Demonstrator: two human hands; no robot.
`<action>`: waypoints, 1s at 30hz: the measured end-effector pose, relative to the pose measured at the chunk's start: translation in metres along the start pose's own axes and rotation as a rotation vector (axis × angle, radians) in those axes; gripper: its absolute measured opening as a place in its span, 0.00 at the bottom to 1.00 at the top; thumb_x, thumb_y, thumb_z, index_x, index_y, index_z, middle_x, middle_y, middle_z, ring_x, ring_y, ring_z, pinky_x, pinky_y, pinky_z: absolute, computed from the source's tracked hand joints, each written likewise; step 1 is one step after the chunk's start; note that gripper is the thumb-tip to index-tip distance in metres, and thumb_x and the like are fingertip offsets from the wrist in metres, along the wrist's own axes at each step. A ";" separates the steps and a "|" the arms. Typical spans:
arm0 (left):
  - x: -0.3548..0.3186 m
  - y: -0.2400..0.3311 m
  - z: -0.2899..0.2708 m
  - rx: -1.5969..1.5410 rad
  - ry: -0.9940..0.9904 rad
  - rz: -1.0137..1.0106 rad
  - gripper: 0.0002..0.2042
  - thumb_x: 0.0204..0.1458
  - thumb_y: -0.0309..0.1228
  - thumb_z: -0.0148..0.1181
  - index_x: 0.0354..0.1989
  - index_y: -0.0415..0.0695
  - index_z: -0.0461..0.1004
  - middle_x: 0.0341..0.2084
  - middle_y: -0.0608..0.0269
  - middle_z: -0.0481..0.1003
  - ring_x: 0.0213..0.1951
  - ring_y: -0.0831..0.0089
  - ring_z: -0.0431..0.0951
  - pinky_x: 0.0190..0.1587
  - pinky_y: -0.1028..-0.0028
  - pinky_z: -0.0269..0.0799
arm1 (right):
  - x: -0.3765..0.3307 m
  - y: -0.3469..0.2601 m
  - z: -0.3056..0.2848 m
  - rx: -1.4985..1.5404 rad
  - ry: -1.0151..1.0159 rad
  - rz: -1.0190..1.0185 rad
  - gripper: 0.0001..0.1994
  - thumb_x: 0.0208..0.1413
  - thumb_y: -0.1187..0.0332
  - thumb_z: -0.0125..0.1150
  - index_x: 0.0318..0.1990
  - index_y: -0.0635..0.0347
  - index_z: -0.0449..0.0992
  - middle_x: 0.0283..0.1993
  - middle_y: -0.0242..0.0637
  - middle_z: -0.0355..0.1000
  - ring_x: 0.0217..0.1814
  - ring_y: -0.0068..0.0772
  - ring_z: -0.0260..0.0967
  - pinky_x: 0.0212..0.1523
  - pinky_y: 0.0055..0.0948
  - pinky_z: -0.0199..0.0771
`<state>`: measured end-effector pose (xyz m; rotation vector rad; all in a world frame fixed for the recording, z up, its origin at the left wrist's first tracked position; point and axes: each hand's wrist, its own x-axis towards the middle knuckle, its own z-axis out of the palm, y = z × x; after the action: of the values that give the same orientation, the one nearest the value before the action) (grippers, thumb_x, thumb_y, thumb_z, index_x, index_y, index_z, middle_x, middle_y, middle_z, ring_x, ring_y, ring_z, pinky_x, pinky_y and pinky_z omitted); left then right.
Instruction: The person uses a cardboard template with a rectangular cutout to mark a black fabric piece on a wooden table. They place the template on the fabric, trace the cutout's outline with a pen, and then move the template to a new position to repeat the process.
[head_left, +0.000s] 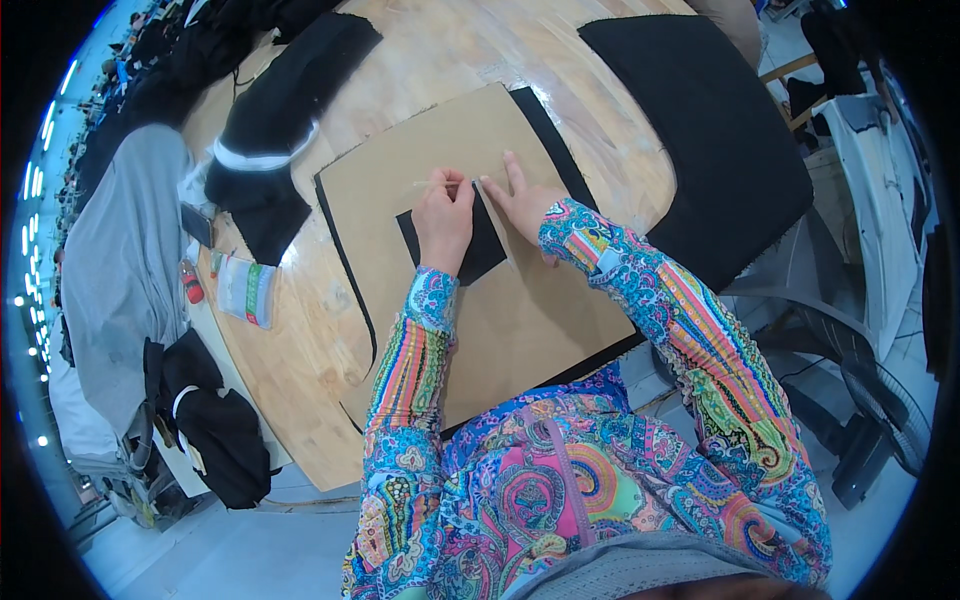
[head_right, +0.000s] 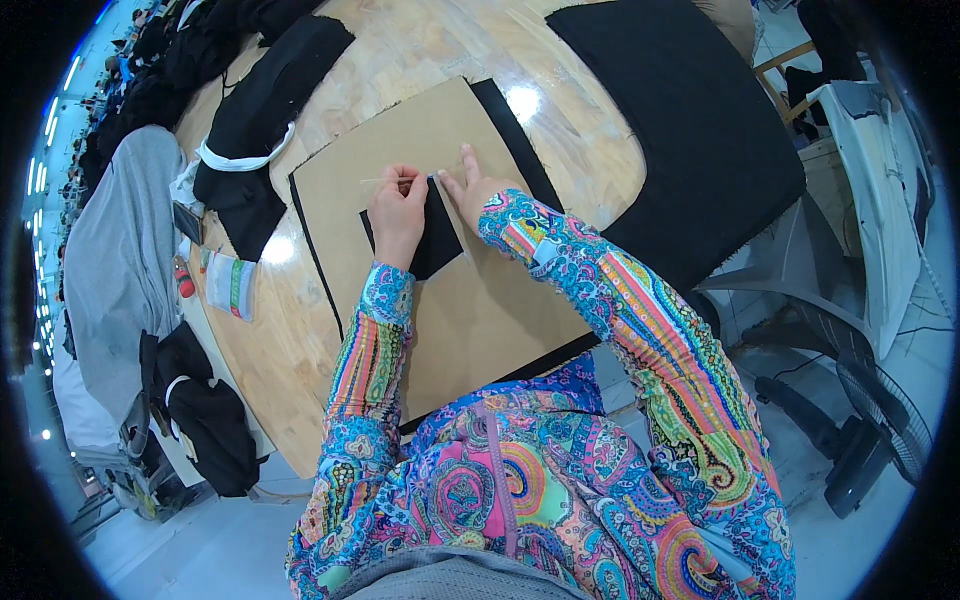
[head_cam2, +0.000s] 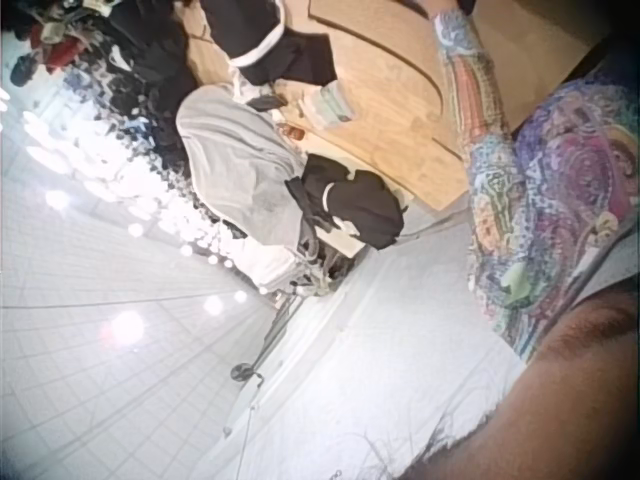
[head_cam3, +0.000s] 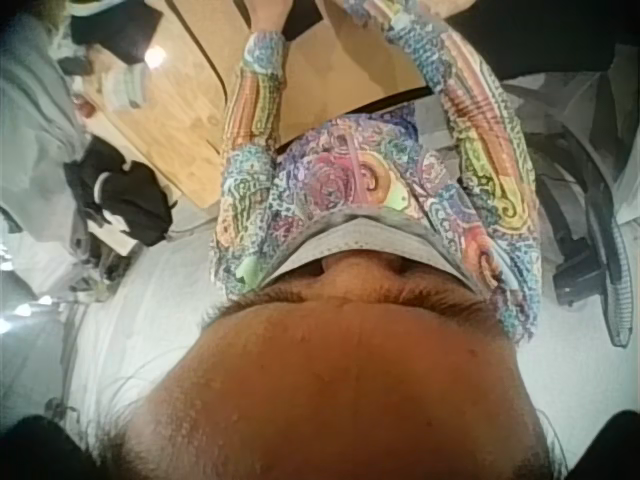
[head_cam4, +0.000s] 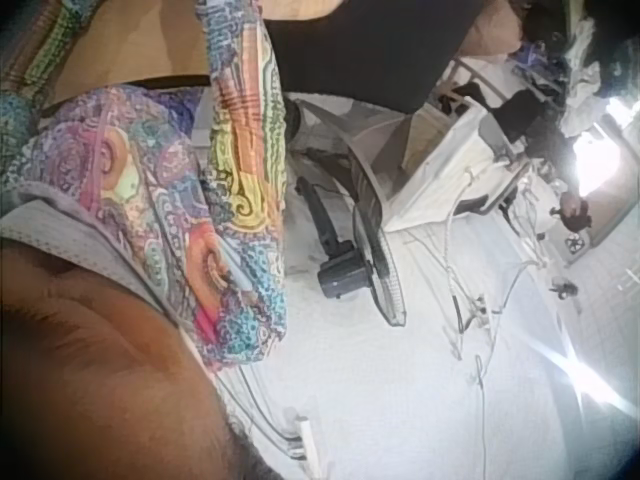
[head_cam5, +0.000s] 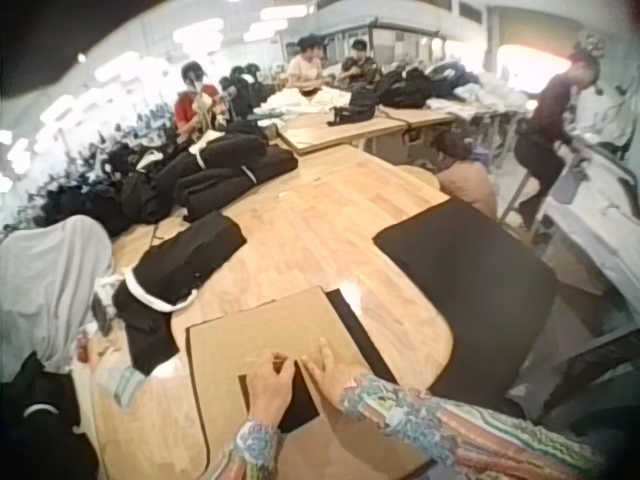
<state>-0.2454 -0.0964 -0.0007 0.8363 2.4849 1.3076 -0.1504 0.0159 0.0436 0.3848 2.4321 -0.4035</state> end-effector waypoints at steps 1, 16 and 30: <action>0.001 -0.001 0.001 0.018 0.004 0.016 0.08 0.52 0.32 0.56 0.34 0.41 0.71 0.29 0.54 0.78 0.30 0.62 0.79 0.34 0.68 0.73 | 0.000 0.000 0.000 -0.004 0.005 0.000 0.71 0.14 0.83 0.78 0.70 0.43 0.35 0.71 0.60 0.20 0.53 0.50 0.70 0.49 0.37 0.75; -0.048 0.011 -0.005 0.114 -0.026 0.299 0.03 0.48 0.24 0.57 0.28 0.41 0.68 0.23 0.56 0.71 0.30 0.58 0.72 0.32 0.63 0.68 | 0.000 -0.002 -0.001 0.008 0.033 0.010 0.64 0.23 0.88 0.71 0.70 0.42 0.37 0.72 0.54 0.18 0.55 0.49 0.69 0.49 0.37 0.76; -0.058 0.002 -0.021 -0.271 -0.114 -0.075 0.06 0.51 0.27 0.59 0.30 0.38 0.70 0.23 0.56 0.76 0.27 0.73 0.77 0.31 0.73 0.71 | -0.002 0.000 -0.002 -0.014 0.015 -0.001 0.69 0.15 0.84 0.77 0.70 0.44 0.36 0.71 0.59 0.21 0.55 0.49 0.68 0.50 0.37 0.74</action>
<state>-0.2064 -0.1429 0.0090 0.7243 2.1670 1.4828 -0.1498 0.0157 0.0463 0.3813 2.4482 -0.3846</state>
